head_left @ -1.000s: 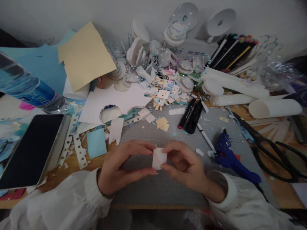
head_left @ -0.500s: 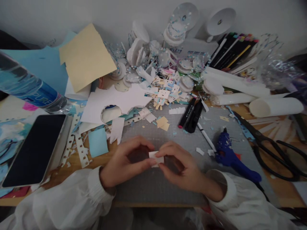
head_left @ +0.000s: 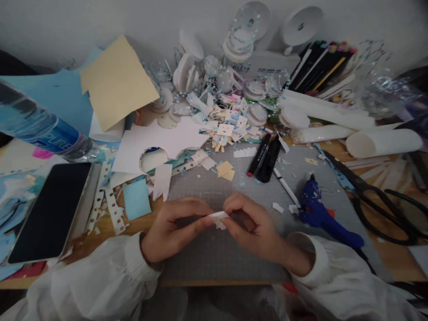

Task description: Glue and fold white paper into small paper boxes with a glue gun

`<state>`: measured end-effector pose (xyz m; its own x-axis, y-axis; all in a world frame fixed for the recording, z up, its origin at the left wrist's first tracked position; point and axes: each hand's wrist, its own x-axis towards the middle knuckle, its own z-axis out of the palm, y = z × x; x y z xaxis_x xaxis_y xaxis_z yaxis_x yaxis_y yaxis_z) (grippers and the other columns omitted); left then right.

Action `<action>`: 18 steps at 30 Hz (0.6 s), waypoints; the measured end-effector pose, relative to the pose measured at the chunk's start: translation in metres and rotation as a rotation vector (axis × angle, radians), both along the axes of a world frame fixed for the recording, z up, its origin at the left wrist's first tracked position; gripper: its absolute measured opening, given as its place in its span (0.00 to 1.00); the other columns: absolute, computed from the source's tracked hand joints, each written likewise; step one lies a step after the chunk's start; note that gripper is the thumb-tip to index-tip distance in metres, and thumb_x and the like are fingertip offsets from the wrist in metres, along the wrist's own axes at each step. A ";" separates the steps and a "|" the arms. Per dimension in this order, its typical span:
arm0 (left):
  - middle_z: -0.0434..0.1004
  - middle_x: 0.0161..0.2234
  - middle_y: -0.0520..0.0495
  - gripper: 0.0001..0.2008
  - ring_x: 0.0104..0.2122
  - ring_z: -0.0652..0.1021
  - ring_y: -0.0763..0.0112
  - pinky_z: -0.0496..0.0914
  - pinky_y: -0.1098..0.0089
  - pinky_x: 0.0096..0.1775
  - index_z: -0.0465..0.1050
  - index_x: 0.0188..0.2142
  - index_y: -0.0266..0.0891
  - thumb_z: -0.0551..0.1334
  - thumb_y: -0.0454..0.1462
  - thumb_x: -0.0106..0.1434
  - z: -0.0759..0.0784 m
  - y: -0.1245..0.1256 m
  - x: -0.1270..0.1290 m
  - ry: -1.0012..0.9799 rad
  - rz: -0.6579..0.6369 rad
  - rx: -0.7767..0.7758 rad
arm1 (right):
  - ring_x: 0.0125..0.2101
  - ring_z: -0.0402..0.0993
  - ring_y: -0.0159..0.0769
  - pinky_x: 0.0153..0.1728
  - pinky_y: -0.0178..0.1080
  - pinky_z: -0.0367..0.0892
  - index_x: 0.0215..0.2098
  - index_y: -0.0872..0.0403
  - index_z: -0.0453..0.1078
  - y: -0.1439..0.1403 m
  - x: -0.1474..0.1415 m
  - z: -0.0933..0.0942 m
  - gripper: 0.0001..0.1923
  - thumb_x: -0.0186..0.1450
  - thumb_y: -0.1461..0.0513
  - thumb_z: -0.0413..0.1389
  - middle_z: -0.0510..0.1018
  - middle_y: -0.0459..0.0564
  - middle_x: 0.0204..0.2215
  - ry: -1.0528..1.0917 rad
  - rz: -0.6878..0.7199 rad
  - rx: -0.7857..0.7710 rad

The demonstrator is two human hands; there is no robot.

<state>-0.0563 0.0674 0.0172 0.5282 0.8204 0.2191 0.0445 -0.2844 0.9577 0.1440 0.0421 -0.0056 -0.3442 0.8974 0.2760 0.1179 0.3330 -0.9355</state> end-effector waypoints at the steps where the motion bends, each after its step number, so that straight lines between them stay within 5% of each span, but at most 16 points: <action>1: 0.80 0.31 0.43 0.06 0.32 0.79 0.67 0.73 0.69 0.34 0.77 0.35 0.36 0.61 0.31 0.63 0.000 0.000 0.000 0.006 -0.007 0.010 | 0.31 0.66 0.31 0.32 0.36 0.64 0.35 0.50 0.64 0.000 0.000 0.000 0.02 0.66 0.64 0.53 0.68 0.45 0.29 -0.012 -0.010 -0.006; 6: 0.79 0.31 0.44 0.05 0.31 0.78 0.67 0.73 0.70 0.33 0.77 0.37 0.38 0.65 0.33 0.59 0.000 0.000 0.001 0.034 0.011 0.129 | 0.27 0.64 0.29 0.28 0.35 0.60 0.32 0.51 0.63 0.000 -0.001 0.002 0.04 0.64 0.64 0.55 0.68 0.43 0.26 -0.073 0.032 0.032; 14: 0.76 0.27 0.48 0.02 0.28 0.75 0.71 0.70 0.71 0.31 0.74 0.32 0.38 0.63 0.31 0.61 -0.001 -0.002 -0.001 0.006 0.117 0.034 | 0.30 0.65 0.30 0.30 0.33 0.63 0.37 0.50 0.64 -0.002 0.000 0.002 0.03 0.65 0.63 0.55 0.68 0.44 0.29 0.009 0.077 -0.102; 18: 0.75 0.27 0.48 0.03 0.28 0.74 0.72 0.69 0.71 0.31 0.75 0.32 0.38 0.63 0.29 0.60 -0.003 -0.001 -0.003 -0.023 0.131 0.067 | 0.31 0.67 0.31 0.31 0.35 0.63 0.35 0.51 0.65 -0.002 0.000 -0.001 0.03 0.65 0.65 0.55 0.70 0.45 0.29 0.066 0.043 -0.036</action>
